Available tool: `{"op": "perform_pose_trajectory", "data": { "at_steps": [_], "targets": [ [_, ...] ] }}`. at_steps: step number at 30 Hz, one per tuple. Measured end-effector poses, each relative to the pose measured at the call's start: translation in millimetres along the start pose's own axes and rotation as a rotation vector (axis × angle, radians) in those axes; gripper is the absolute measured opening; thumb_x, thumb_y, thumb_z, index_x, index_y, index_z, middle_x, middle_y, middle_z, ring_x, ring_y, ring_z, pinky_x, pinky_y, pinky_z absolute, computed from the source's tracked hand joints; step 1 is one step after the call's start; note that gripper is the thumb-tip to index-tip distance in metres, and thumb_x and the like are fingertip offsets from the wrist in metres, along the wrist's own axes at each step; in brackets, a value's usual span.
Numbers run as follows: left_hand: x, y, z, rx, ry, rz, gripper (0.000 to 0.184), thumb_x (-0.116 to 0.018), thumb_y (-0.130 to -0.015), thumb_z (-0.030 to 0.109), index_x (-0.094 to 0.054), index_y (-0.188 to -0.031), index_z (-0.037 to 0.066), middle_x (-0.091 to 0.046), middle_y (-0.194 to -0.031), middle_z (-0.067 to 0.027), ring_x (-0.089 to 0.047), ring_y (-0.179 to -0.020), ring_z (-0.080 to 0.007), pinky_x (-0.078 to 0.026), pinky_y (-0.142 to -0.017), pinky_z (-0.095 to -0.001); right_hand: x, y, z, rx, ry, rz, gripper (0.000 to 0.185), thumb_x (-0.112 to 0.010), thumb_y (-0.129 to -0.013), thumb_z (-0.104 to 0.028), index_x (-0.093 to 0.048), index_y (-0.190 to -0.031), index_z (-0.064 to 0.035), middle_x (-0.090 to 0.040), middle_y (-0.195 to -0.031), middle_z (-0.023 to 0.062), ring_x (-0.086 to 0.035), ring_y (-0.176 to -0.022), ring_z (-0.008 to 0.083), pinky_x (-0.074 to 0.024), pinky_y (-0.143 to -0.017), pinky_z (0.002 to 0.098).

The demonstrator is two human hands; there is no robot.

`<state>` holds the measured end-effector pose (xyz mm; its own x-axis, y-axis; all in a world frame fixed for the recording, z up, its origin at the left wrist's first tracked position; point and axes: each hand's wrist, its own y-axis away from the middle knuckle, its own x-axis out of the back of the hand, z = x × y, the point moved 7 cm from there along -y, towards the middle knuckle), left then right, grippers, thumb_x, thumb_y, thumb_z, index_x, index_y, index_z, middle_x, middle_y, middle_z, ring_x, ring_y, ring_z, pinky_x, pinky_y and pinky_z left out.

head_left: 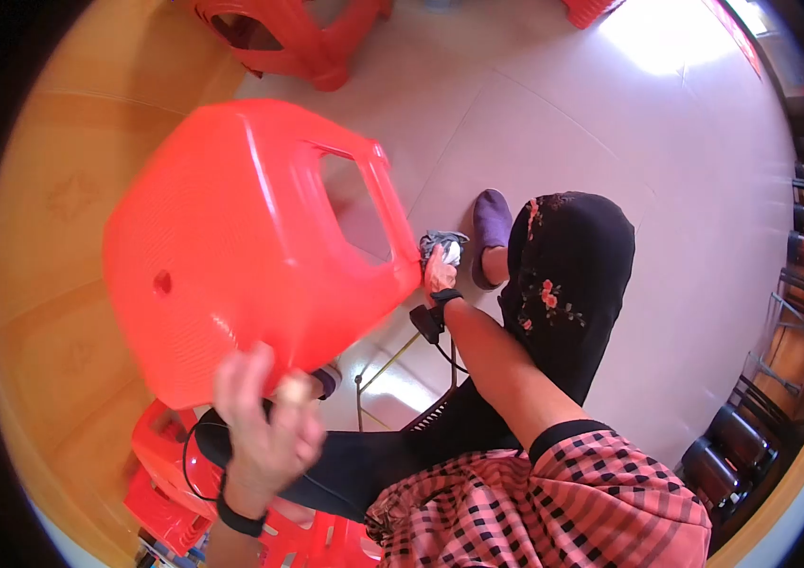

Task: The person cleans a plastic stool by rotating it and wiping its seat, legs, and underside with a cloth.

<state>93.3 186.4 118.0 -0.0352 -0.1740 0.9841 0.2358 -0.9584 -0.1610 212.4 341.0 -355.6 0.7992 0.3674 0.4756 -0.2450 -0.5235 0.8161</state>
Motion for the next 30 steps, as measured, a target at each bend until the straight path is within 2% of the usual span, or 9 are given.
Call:
{"op": "perform_pose_trajectory", "data": {
  "at_steps": [2, 4, 10, 17, 21, 23, 26, 28, 30],
  "targets": [
    [-9, -5, 33, -0.132, 0.34, -0.092, 0.038, -0.058, -0.08, 0.011, -0.049, -0.115, 0.001, -0.049, -0.119, -0.0208, -0.047, -0.108, -0.0421, -0.039, -0.09, -0.0527, 9, 12, -1, -0.057, -0.002, 0.041, 0.088, -0.046, -0.077, -0.071, -0.059, -0.11, 0.0091, -0.056, -0.118, 0.0274, -0.053, -0.113, 0.0392, -0.0422, -0.094, 0.0433],
    [-43, -5, 52, -0.089, 0.615, -0.139, 0.037, -0.061, -0.072, 0.006, -0.052, -0.107, -0.001, -0.052, -0.111, -0.0184, -0.051, -0.1, -0.0389, -0.042, -0.086, -0.0494, 4, 14, -2, -0.046, -0.092, -0.045, 0.089, -0.047, -0.076, -0.071, -0.058, -0.113, 0.0092, -0.054, -0.121, 0.0271, -0.052, -0.114, 0.0388, -0.0409, -0.095, 0.0429],
    [-90, -7, 60, -0.037, 0.544, -0.198, 0.038, -0.06, -0.065, 0.0, -0.054, -0.103, -0.003, -0.053, -0.108, -0.0174, -0.051, -0.102, -0.0382, -0.043, -0.087, -0.0479, -16, -11, 11, -0.061, -0.154, -0.113, 0.09, -0.047, -0.076, -0.07, -0.055, -0.116, 0.011, -0.052, -0.123, 0.0283, -0.05, -0.117, 0.0382, -0.0382, -0.098, 0.0407],
    [16, -30, -2, 0.203, 0.118, 0.159, 0.033, -0.051, -0.077, 0.001, -0.052, -0.109, 0.0, -0.054, -0.114, -0.0171, -0.048, -0.111, -0.0402, -0.036, -0.097, -0.0492, -9, -8, 4, 0.007, 0.001, -0.072, 0.091, -0.046, -0.077, -0.07, -0.056, -0.113, 0.0123, -0.054, -0.119, 0.0307, -0.052, -0.115, 0.0393, -0.0404, -0.096, 0.0413],
    [7, -18, -52, 0.385, 0.05, 0.09, 0.041, -0.055, -0.078, 0.006, -0.05, -0.117, -0.002, -0.046, -0.124, -0.0194, -0.041, -0.117, -0.0392, -0.032, -0.101, -0.046, -14, -7, 4, -0.008, -0.08, -0.196, 0.094, -0.05, -0.073, -0.068, -0.048, -0.124, 0.0108, -0.049, -0.129, 0.0255, -0.048, -0.12, 0.0359, -0.0381, -0.097, 0.0406],
    [-13, -4, -69, 0.48, 0.102, 0.07, 0.044, -0.054, -0.08, 0.009, -0.047, -0.123, 0.0, -0.039, -0.131, -0.0187, -0.037, -0.121, -0.0373, -0.029, -0.103, -0.0456, -9, -3, 1, 0.01, -0.012, -0.164, 0.089, -0.048, -0.076, -0.066, -0.051, -0.121, 0.011, -0.052, -0.124, 0.0268, -0.051, -0.117, 0.0364, -0.0398, -0.095, 0.0404],
    [-24, 7, -73, 0.415, 0.034, 0.022, 0.047, -0.054, -0.082, 0.013, -0.045, -0.126, 0.001, -0.037, -0.134, -0.0181, -0.035, -0.122, -0.0373, -0.029, -0.103, -0.0465, -9, -10, 1, 0.103, 0.033, -0.058, 0.081, -0.048, -0.078, -0.066, -0.061, -0.107, 0.0091, -0.059, -0.11, 0.0289, -0.056, -0.107, 0.0398, -0.0436, -0.091, 0.0426],
    [-26, 9, -76, 0.438, 0.012, 0.014, 0.047, -0.054, -0.083, 0.015, -0.045, -0.126, 0.001, -0.037, -0.134, -0.0186, -0.034, -0.122, -0.038, -0.029, -0.103, -0.0475, -12, 0, -9, 0.124, -0.001, -0.11, 0.081, -0.049, -0.078, -0.065, -0.061, -0.105, 0.0102, -0.061, -0.107, 0.029, -0.057, -0.105, 0.04, -0.0442, -0.089, 0.0435],
    [-26, 16, -88, 0.476, 0.006, 0.028, 0.048, -0.052, -0.084, 0.016, -0.043, -0.128, 0.002, -0.036, -0.135, -0.0185, -0.034, -0.122, -0.038, -0.028, -0.104, -0.0471, 1, 22, -30, 0.178, -0.057, 0.041, 0.08, -0.05, -0.078, -0.064, -0.062, -0.102, 0.0107, -0.061, -0.105, 0.0293, -0.058, -0.103, 0.0404, -0.0442, -0.087, 0.044]
  ]
}}
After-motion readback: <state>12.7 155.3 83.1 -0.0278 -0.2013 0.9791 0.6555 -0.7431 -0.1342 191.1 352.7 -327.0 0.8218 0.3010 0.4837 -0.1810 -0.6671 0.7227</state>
